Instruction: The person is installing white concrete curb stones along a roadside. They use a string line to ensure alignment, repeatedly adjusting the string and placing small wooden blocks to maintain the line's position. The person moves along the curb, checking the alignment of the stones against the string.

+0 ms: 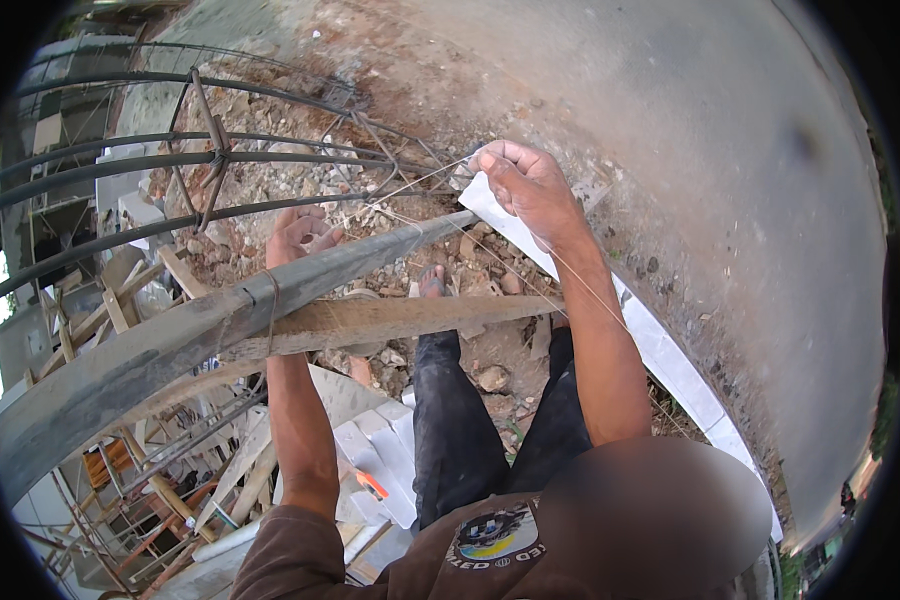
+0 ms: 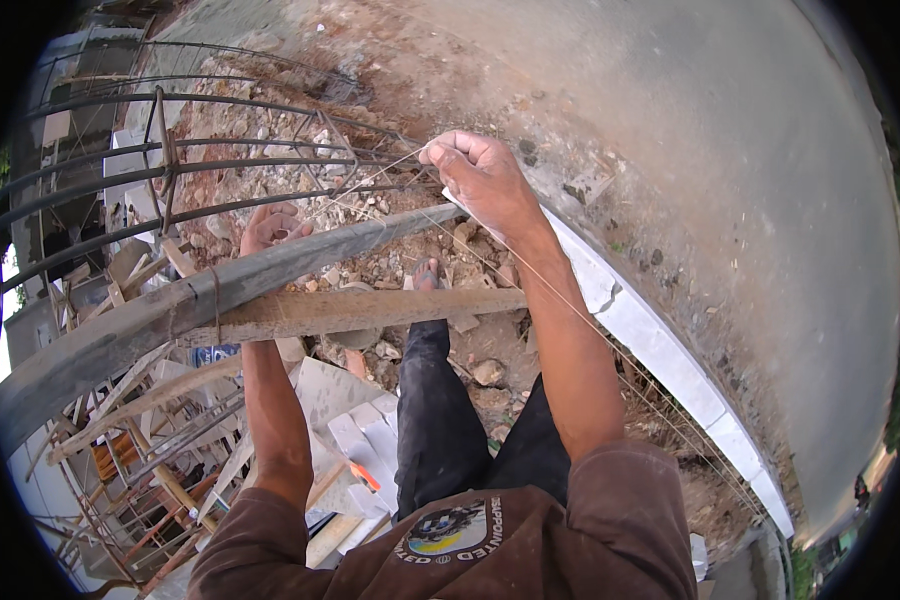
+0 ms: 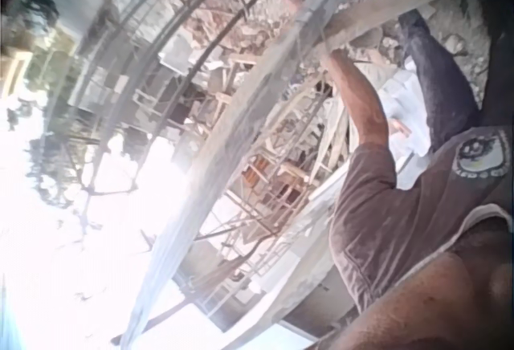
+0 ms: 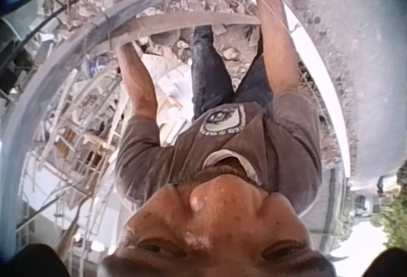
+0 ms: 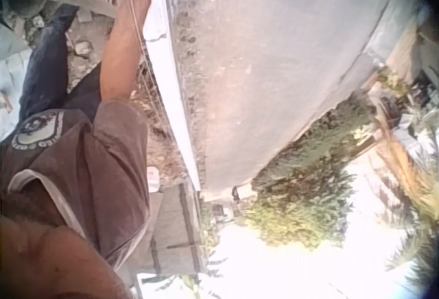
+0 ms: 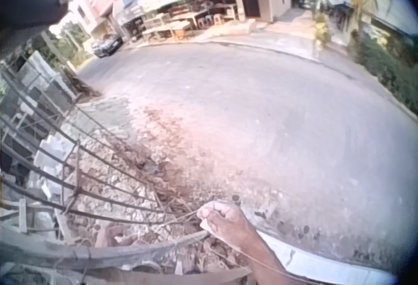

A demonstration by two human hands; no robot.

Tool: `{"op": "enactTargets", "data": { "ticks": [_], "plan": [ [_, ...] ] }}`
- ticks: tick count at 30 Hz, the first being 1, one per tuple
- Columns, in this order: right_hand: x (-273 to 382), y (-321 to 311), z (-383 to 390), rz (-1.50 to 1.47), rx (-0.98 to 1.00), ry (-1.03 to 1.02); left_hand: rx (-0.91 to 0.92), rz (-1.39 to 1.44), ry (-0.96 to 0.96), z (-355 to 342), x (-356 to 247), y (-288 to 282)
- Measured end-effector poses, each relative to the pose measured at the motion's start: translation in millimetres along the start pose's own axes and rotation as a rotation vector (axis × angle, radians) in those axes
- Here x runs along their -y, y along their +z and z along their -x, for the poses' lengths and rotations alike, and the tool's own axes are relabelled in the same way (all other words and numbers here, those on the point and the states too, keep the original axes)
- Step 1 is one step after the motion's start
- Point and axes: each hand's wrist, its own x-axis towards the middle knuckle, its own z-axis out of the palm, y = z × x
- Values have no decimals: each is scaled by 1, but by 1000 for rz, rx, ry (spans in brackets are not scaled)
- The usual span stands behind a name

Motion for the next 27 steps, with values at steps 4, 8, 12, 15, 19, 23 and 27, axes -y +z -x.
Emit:
{"op": "enactTargets", "data": {
  "ticks": [4, 8, 12, 15, 19, 23, 27],
  "plan": [
    [13, -7, 19, -2, -88, -47, -42, 132, -141, -4, -52, 9],
    [15, -15, 51, -14, -88, -62, -126, 658, -306, 2, -58, 31],
    [5, -7, 61, -19, -95, -32, -66, 1038, -104, 23, 6, 38],
    [2, -10, 59, -28, -131, -15, -36, 818, -416, 42, -46, 33],
    [1, -15, 56, -67, -156, 20, 19, 851, -514, 55, -49, 25],
    [0, -23, 60, -82, -140, 45, 12, 851, -361, 31, -52, 18],
    [4, -26, 66, -104, -130, 38, 89, 729, -220, 13, -32, 9]
  ]
}}
